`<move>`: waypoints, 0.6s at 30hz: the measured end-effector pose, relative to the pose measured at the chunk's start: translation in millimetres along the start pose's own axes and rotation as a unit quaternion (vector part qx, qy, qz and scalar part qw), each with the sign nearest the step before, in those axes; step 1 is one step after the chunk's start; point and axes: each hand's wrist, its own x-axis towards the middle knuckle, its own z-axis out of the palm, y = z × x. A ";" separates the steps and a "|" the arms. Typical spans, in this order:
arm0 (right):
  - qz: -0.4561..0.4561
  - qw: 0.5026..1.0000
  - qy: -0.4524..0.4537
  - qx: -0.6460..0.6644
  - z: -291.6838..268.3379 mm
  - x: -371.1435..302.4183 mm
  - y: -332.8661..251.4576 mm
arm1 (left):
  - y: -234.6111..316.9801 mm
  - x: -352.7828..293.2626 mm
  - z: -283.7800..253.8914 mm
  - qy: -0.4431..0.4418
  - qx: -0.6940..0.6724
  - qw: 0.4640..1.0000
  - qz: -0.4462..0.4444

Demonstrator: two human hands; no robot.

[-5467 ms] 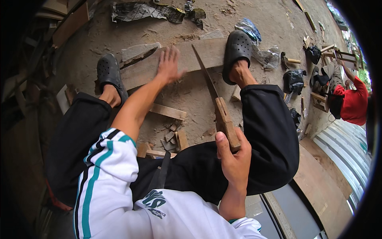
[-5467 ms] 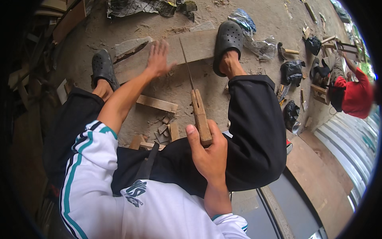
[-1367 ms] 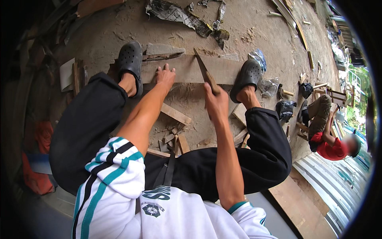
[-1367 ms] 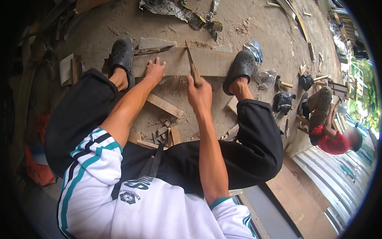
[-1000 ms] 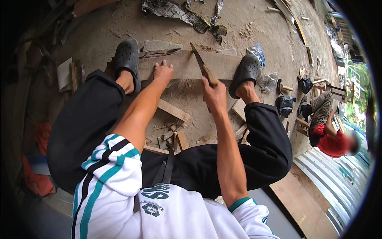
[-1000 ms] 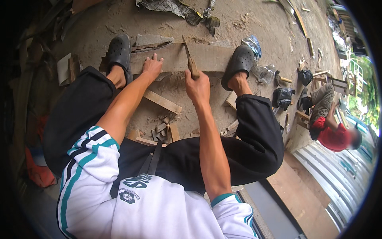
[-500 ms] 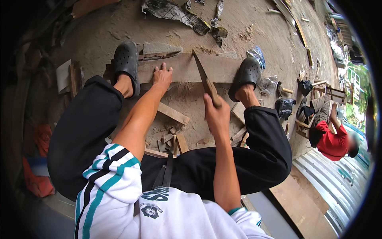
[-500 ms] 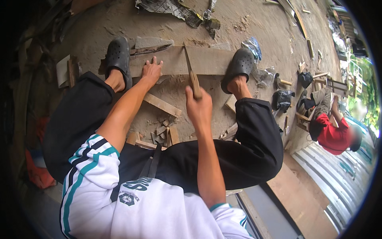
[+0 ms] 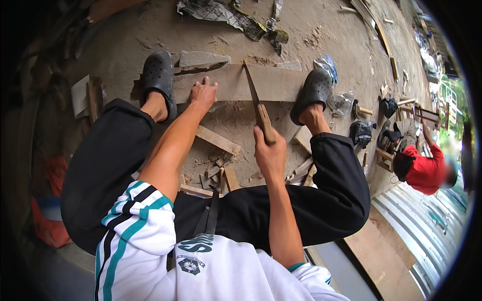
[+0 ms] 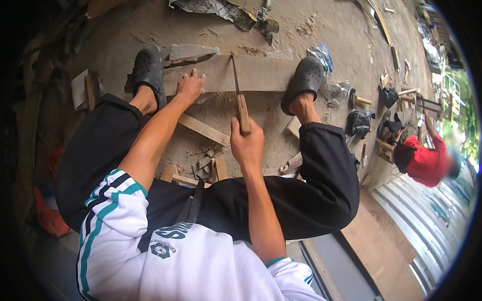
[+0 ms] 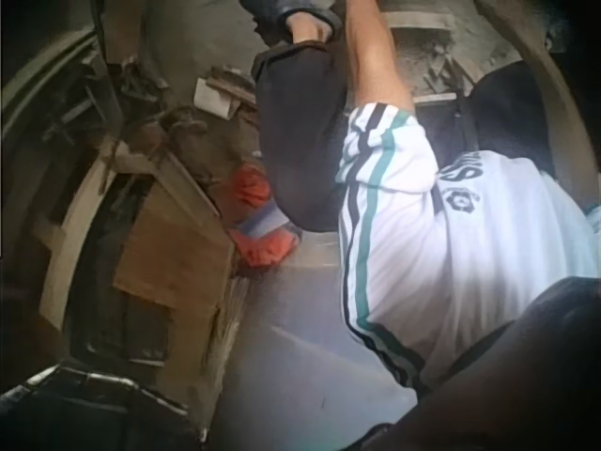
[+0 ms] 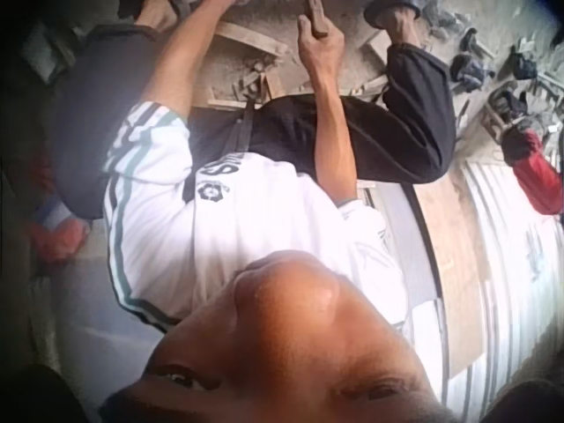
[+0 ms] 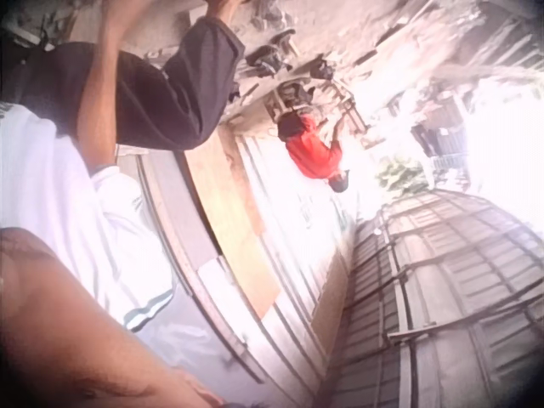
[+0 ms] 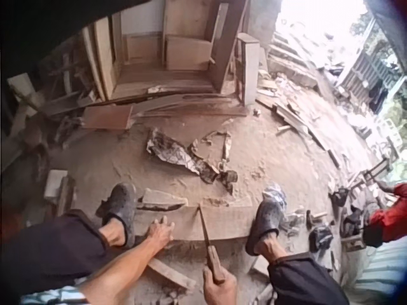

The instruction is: The person sits on the floor and uses a hand saw to cut a rectangular wooden plank. They hold the plank with their left hand and saw with their right hand, making repeated back-and-forth strokes along the plank's length.

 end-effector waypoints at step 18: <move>-0.009 1.000 0.010 -0.003 -0.4 39.9 3.2 | 18.4 4.6 6.3 0.030 -0.005 0.999 0.019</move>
